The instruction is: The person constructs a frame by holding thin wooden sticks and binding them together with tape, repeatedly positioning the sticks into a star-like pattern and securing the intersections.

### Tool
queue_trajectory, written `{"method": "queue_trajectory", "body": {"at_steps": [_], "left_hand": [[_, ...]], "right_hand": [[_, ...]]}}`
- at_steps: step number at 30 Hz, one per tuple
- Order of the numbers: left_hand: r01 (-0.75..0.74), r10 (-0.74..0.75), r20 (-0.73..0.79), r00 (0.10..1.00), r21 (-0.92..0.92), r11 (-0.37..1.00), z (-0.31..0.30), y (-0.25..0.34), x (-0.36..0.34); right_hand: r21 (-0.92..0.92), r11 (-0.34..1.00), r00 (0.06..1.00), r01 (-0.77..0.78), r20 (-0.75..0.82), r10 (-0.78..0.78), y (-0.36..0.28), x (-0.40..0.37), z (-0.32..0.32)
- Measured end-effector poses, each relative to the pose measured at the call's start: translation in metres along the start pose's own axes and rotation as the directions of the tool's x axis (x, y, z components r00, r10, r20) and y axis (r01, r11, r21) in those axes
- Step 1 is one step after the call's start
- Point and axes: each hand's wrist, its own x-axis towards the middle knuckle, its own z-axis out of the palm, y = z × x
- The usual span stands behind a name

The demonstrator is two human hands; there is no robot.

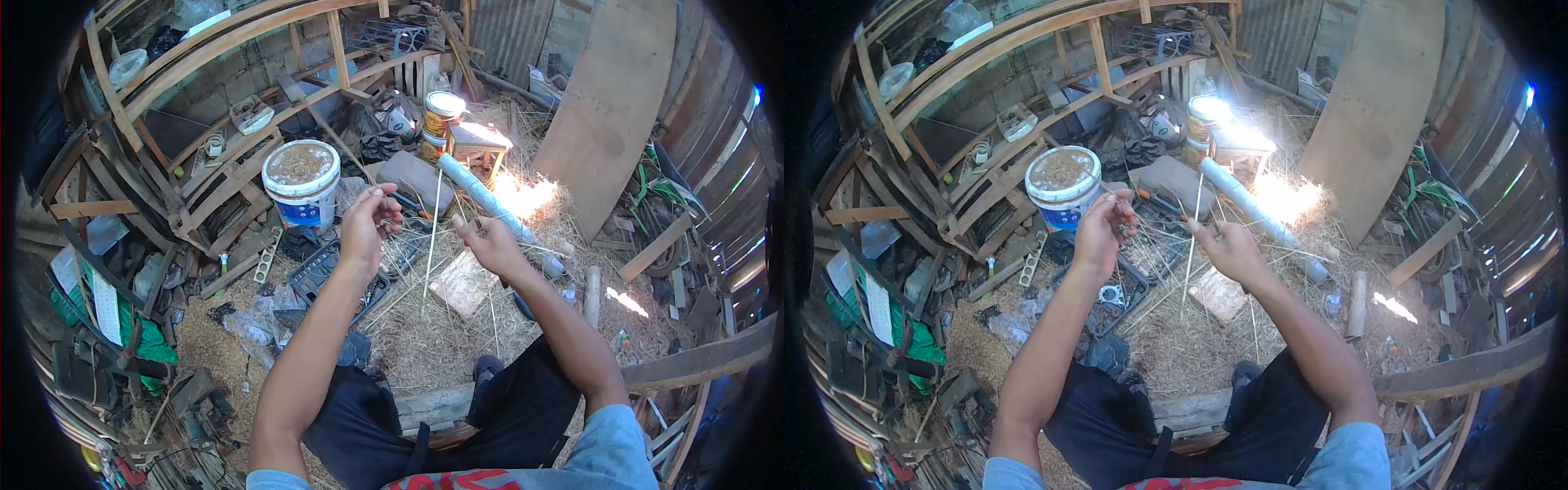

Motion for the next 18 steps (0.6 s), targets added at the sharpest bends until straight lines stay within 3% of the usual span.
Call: {"method": "queue_trajectory", "body": {"at_steps": [1, 4, 11, 12, 15, 16, 18], "left_hand": [[0.011, -0.009, 0.027, 1.0, -0.067, 0.998, -0.001, 0.002, -0.003], [0.053, -0.035, 0.086, 0.996, -0.221, 0.974, -0.008, 0.01, -0.012], [0.047, -0.049, -0.105, 0.993, -0.025, 0.999, -0.005, 0.015, -0.026], [0.068, -0.068, -0.125, 0.99, -0.004, 0.998, -0.004, 0.015, -0.027], [0.097, -0.087, -0.148, 0.985, 0.061, 0.993, -0.004, 0.007, -0.023], [0.087, -0.075, -0.132, 0.988, 0.086, 0.993, -0.007, 0.004, -0.019], [0.077, -0.062, -0.138, 0.989, 0.103, 0.992, -0.008, 0.002, -0.018]], "right_hand": [[0.065, 0.992, 0.994, -0.108, 0.012, 0.107, 0.0, 0.002, 0.002], [0.035, 0.996, 0.996, -0.08, -0.034, 0.081, 0.0, 0.007, 0.006], [0.026, 0.978, 0.97, 0.205, -0.143, -0.199, 0.007, 0.021, 0.038], [0.029, 0.974, 0.973, 0.225, -0.06, -0.223, 0.002, 0.021, 0.037], [0.483, 0.848, 0.963, 0.218, 0.035, -0.267, -0.016, 0.018, 0.042], [0.591, 0.798, 0.965, 0.119, 0.12, -0.233, -0.022, 0.017, 0.042], [0.654, 0.755, 0.967, 0.035, 0.167, -0.19, -0.035, 0.008, 0.034]]}}
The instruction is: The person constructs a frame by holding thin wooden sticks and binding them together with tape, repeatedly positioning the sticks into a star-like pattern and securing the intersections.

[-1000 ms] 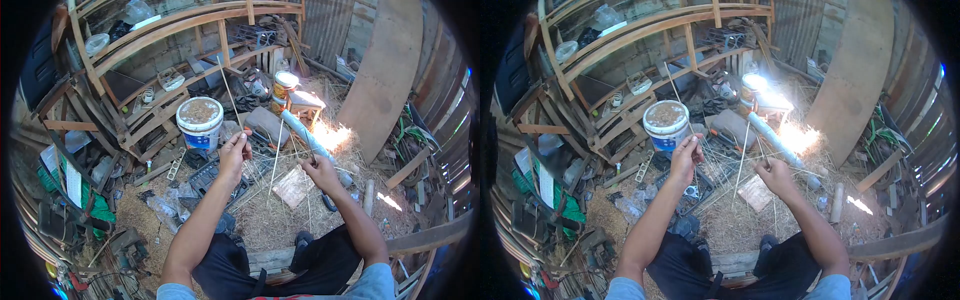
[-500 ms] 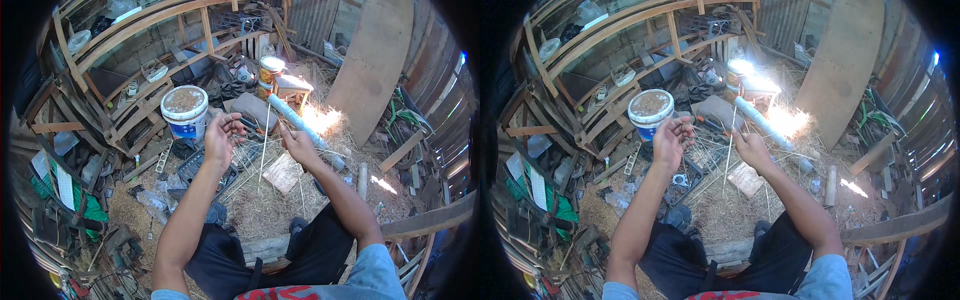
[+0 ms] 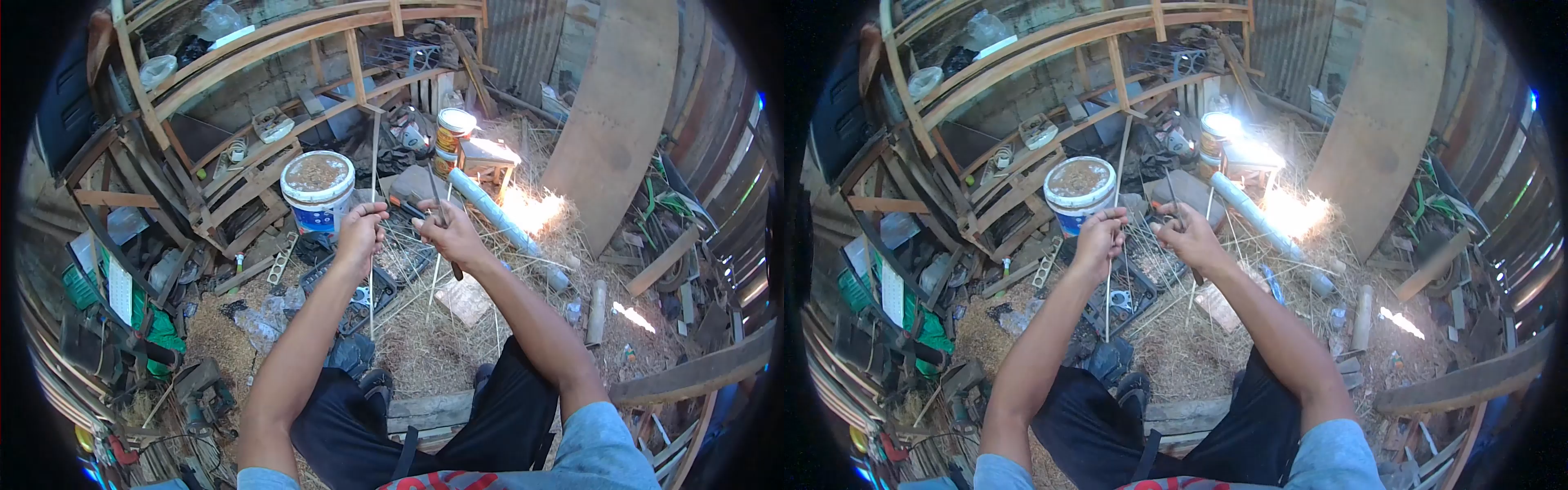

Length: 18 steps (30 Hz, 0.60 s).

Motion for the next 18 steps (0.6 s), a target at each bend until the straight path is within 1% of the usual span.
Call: {"method": "queue_trajectory", "body": {"at_steps": [1, 2, 3, 4, 5, 6, 8, 9, 10, 12, 13, 14, 15, 16, 17, 18], "left_hand": [[-0.003, 0.003, 0.01, 1.0, -0.006, 1.0, -0.003, 0.0, -0.002], [-0.004, 0.005, 0.022, 1.0, -0.012, 1.0, -0.005, -0.003, -0.004], [0.002, -0.001, 0.033, 0.999, -0.02, 1.0, -0.007, -0.006, -0.006], [0.007, -0.002, 0.085, 0.996, -0.05, 0.999, -0.008, -0.006, -0.007], [-0.004, 0.012, 0.092, 0.996, -0.089, 0.996, -0.009, -0.007, -0.01], [-0.023, 0.036, 0.099, 0.994, -0.124, 0.992, -0.005, -0.004, -0.012], [-0.055, 0.08, 0.128, 0.989, -0.191, 0.98, 0.007, 0.006, -0.018], [-0.064, 0.092, 0.132, 0.987, -0.2, 0.978, 0.008, 0.009, -0.019], [-0.069, 0.1, 0.142, 0.985, -0.213, 0.975, 0.012, 0.009, -0.021], [-0.086, 0.122, 0.147, 0.982, -0.229, 0.97, 0.018, 0.005, -0.019], [-0.073, 0.102, 0.138, 0.985, -0.205, 0.976, 0.02, 0.002, -0.017], [-0.061, 0.084, 0.125, 0.989, -0.18, 0.982, 0.021, 0.0, -0.015], [-0.049, 0.066, 0.108, 0.992, -0.152, 0.987, 0.021, -0.001, -0.014], [-0.036, 0.051, 0.104, 0.993, -0.141, 0.989, 0.022, -0.003, -0.013], [-0.019, 0.046, 0.145, 0.988, -0.18, 0.983, 0.02, -0.004, -0.011], [0.001, 0.04, 0.184, 0.982, -0.216, 0.976, 0.019, -0.002, -0.011]], "right_hand": [[0.046, 0.998, 0.999, -0.032, 0.004, 0.032, -0.007, -0.004, 0.001], [0.028, 0.999, 0.999, -0.027, 0.026, 0.026, -0.007, -0.007, 0.001], [-0.059, 0.997, 0.997, -0.055, 0.058, 0.059, -0.008, -0.005, -0.005], [-0.144, 0.986, 0.991, -0.089, 0.088, 0.103, -0.005, -0.004, -0.012], [-0.225, 0.966, 0.981, -0.124, 0.118, 0.153, 0.003, -0.006, -0.019], [-0.474, 0.874, 0.994, 0.102, 0.069, -0.079, 0.034, 0.002, -0.03], [-0.598, 0.801, 0.999, -0.023, 0.016, 0.041, 0.052, 0.007, -0.055], [-0.659, 0.747, 0.995, -0.087, -0.025, 0.094, 0.045, 0.005, -0.058], [-0.682, 0.725, 0.995, -0.1, -0.063, 0.077, 0.039, 0.0, -0.061], [-0.558, 0.83, 0.999, 0.021, -0.021, -0.039, 0.036, -0.008, -0.057], [-0.489, 0.869, 0.995, 0.083, -0.004, -0.097, 0.024, -0.011, -0.048], [-0.289, 0.951, 0.993, -0.106, 0.025, 0.119, 0.01, -0.016, -0.044], [-0.047, 0.983, 0.97, -0.179, 0.156, 0.184, 0.0, -0.02, -0.042], [-0.015, 0.986, 0.97, -0.166, 0.178, 0.166, -0.003, -0.02, -0.039], [0.021, 0.987, 0.968, -0.158, 0.202, 0.15, -0.004, -0.02, -0.035], [-0.003, 0.995, 0.99, -0.096, 0.099, 0.096, -0.002, -0.018, -0.028]]}}
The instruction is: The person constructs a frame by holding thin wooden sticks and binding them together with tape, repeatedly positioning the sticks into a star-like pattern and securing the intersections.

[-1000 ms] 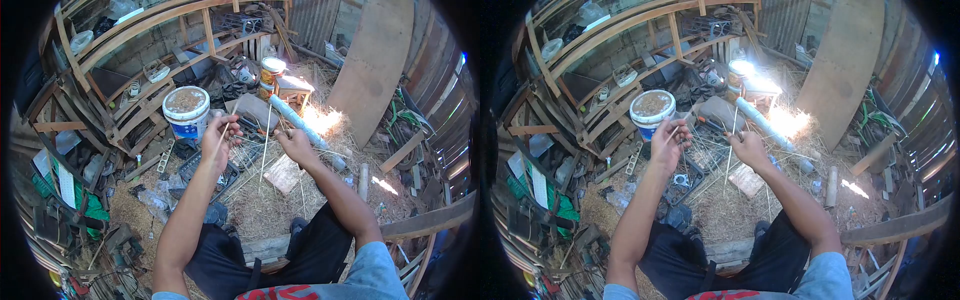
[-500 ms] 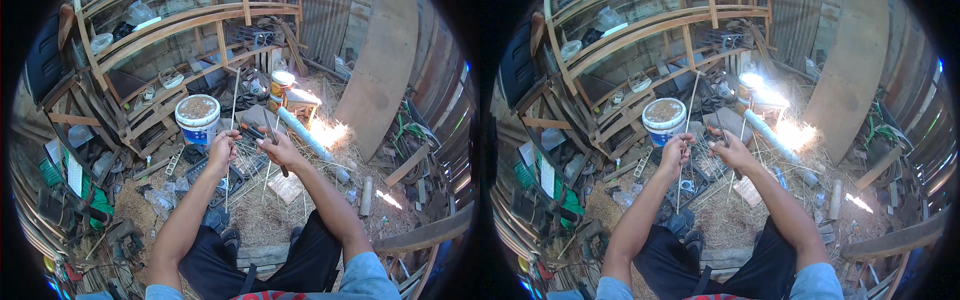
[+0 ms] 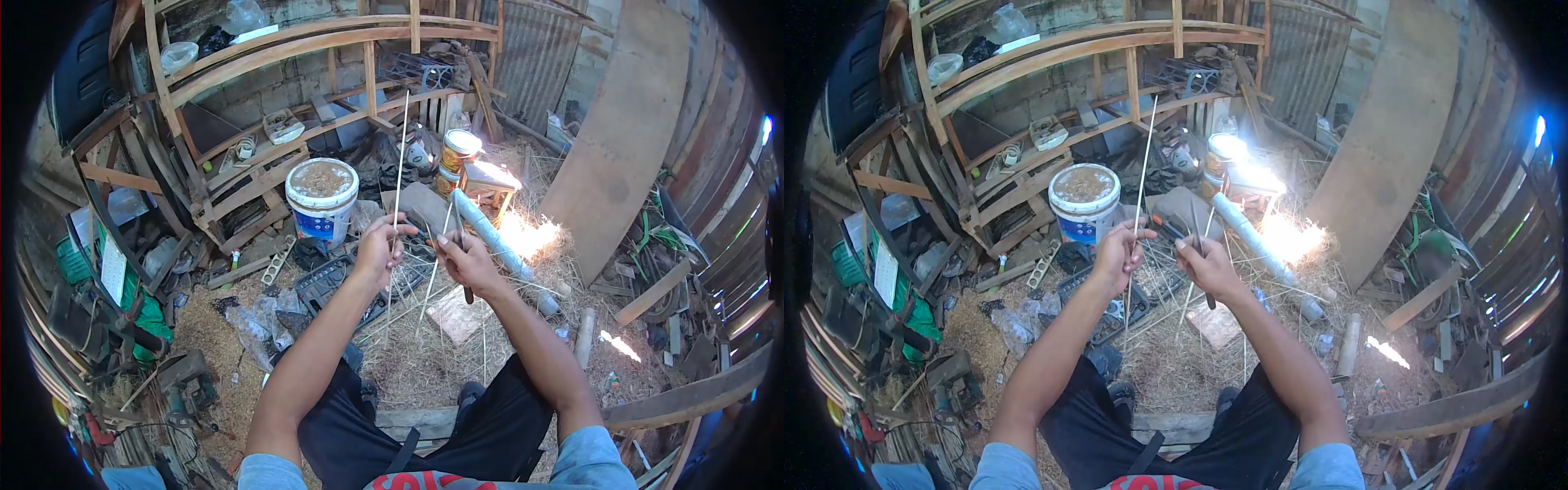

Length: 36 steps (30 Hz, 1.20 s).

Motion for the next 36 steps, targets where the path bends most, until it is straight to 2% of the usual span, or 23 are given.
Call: {"method": "queue_trajectory", "body": {"at_steps": [2, 5, 6, 10, 17, 21, 22, 25, 26, 28, 30, 31, 33, 34, 36], "left_hand": [[0.025, -0.024, 0.028, 0.999, -0.013, 1.0, 0.0, 0.0, -0.002], [0.092, -0.105, 0.173, 0.979, 0.08, 0.992, 0.004, 0.001, -0.007], [0.094, -0.119, 0.207, 0.971, 0.128, 0.987, 0.006, -0.001, -0.01], [0.188, -0.261, 0.313, 0.913, 0.243, 0.952, 0.013, -0.008, -0.028], [0.233, -0.315, 0.344, 0.885, 0.258, 0.938, 0.01, -0.002, -0.062], [0.241, -0.297, 0.337, 0.893, 0.198, 0.95, 0.016, 0.0, -0.073], [0.242, -0.277, 0.324, 0.905, 0.143, 0.96, 0.016, 0.001, -0.073], [0.221, -0.209, 0.287, 0.935, -0.009, 0.975, 0.019, 0.008, -0.072], [0.215, -0.195, 0.274, 0.942, -0.043, 0.976, 0.021, 0.013, -0.073], [0.212, -0.182, 0.239, 0.954, -0.105, 0.972, 0.019, 0.018, -0.073], [0.193, -0.157, 0.235, 0.959, -0.142, 0.971, 0.016, 0.022, -0.073], [0.187, -0.147, 0.234, 0.961, -0.158, 0.97, 0.015, 0.024, -0.073], [0.176, -0.138, 0.217, 0.966, -0.166, 0.97, 0.016, 0.027, -0.074], [0.177, -0.136, 0.222, 0.966, -0.177, 0.968, 0.016, 0.026, -0.073], [0.195, -0.144, 0.25, 0.958, -0.192, 0.962, 0.017, 0.026, -0.073]], "right_hand": [[-0.07, 0.992, 0.97, 0.104, -0.211, -0.116, 0.004, 0.005, 0.015], [0.01, 0.99, 0.939, 0.141, -0.317, -0.13, -0.006, 0.008, 0.021], [0.047, 0.981, 0.927, 0.19, -0.339, -0.163, -0.007, 0.011, 0.022], [0.179, 0.977, 0.942, 0.113, -0.332, -0.048, -0.013, 0.014, 0.012], [0.25, 0.944, 0.866, 0.217, -0.495, -0.069, -0.02, 0.013, -0.026], [0.13, 0.981, 0.884, 0.143, -0.463, -0.067, -0.033, -0.001, -0.016], [-0.023, 0.995, 0.853, 0.098, -0.513, -0.096, -0.027, 0.002, -0.014], [0.035, 0.997, 0.889, 0.067, -0.457, -0.043, -0.028, -0.011, 0.002], [-0.023, 0.999, 0.918, -0.039, -0.395, 0.026, -0.028, -0.013, 0.0], [-0.303, 0.936, 0.892, 0.182, -0.35, -0.287, -0.02, -0.011, 0.005], [-0.443, 0.852, 0.865, 0.279, -0.27, -0.423, -0.022, -0.019, 0.014], [-0.491, 0.795, 0.864, 0.356, -0.15, -0.48, -0.028, -0.024, 0.022], [-0.552, 0.662, 0.827, 0.506, 0.091, -0.555, -0.034, -0.036, 0.032], [-0.631, 0.59, 0.845, 0.503, 0.217, -0.489, -0.041, -0.045, 0.036], [-0.643, 0.513, 0.802, 0.568, 0.293, -0.521, -0.043, -0.049, 0.047]]}}
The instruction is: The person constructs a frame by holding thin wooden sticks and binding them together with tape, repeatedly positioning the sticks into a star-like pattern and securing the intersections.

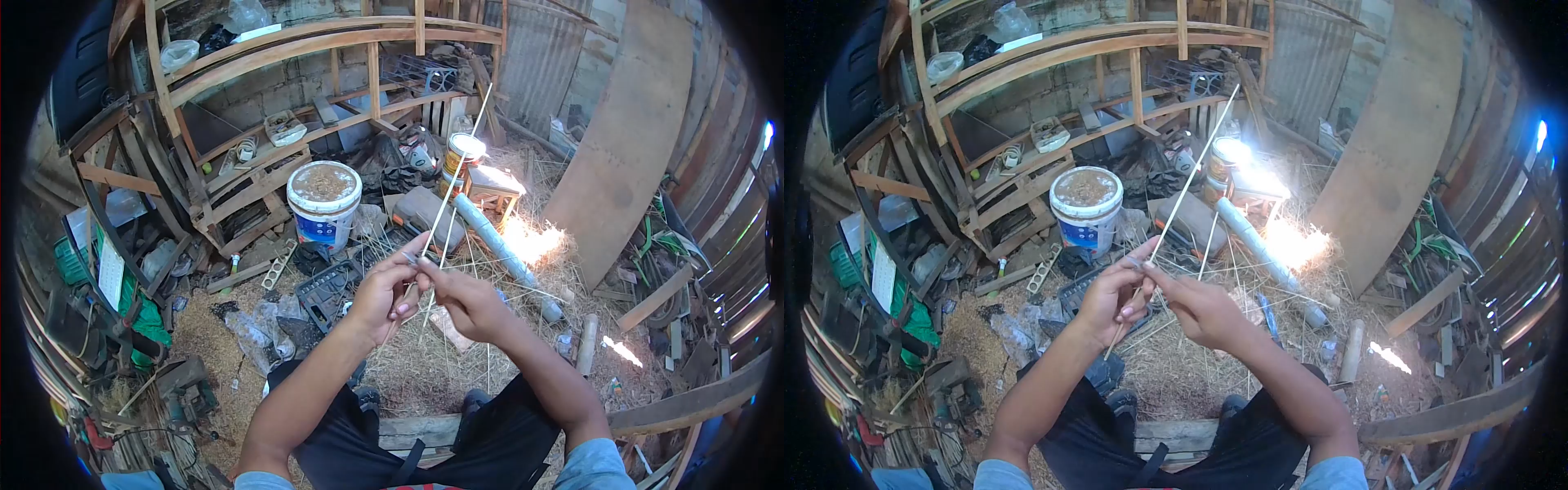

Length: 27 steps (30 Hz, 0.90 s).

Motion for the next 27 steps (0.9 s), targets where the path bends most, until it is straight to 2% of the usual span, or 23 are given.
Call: {"method": "queue_trajectory", "body": {"at_steps": [5, 9, 13, 16, 22, 27], "left_hand": [[0.074, -0.073, 0.07, 0.995, -0.002, 0.997, 0.003, 0.001, -0.007], [0.098, -0.097, 0.05, 0.994, -0.013, 0.995, 0.006, 0.002, -0.014], [0.115, -0.115, 0.006, 0.993, 0.015, 0.993, 0.005, 0.003, -0.015], [0.116, -0.116, 0.077, 0.99, 0.001, 0.993, 0.007, 0.006, -0.017], [0.104, -0.113, 0.077, 0.991, 0.108, 0.989, 0.006, 0.007, -0.019], [0.109, -0.122, 0.071, 0.99, 0.155, 0.982, 0.003, 0.005, -0.02]], "right_hand": [[-0.23, 0.969, 0.994, 0.084, 0.087, -0.065, 0.0, 0.0, -0.01], [-0.338, 0.939, 0.998, 0.068, 0.013, -0.068, 0.003, 0.001, -0.011], [-0.366, 0.925, 0.994, 0.104, 0.006, -0.11, 0.003, 0.002, -0.017], [-0.427, 0.902, 0.994, 0.06, -0.062, -0.095, 0.01, 0.002, -0.015], [-0.429, 0.903, 0.99, 0.022, -0.114, -0.078, 0.016, 0.002, -0.022], [-0.507, 0.862, 0.992, -0.009, -0.112, -0.056, 0.027, 0.0, -0.028]]}}
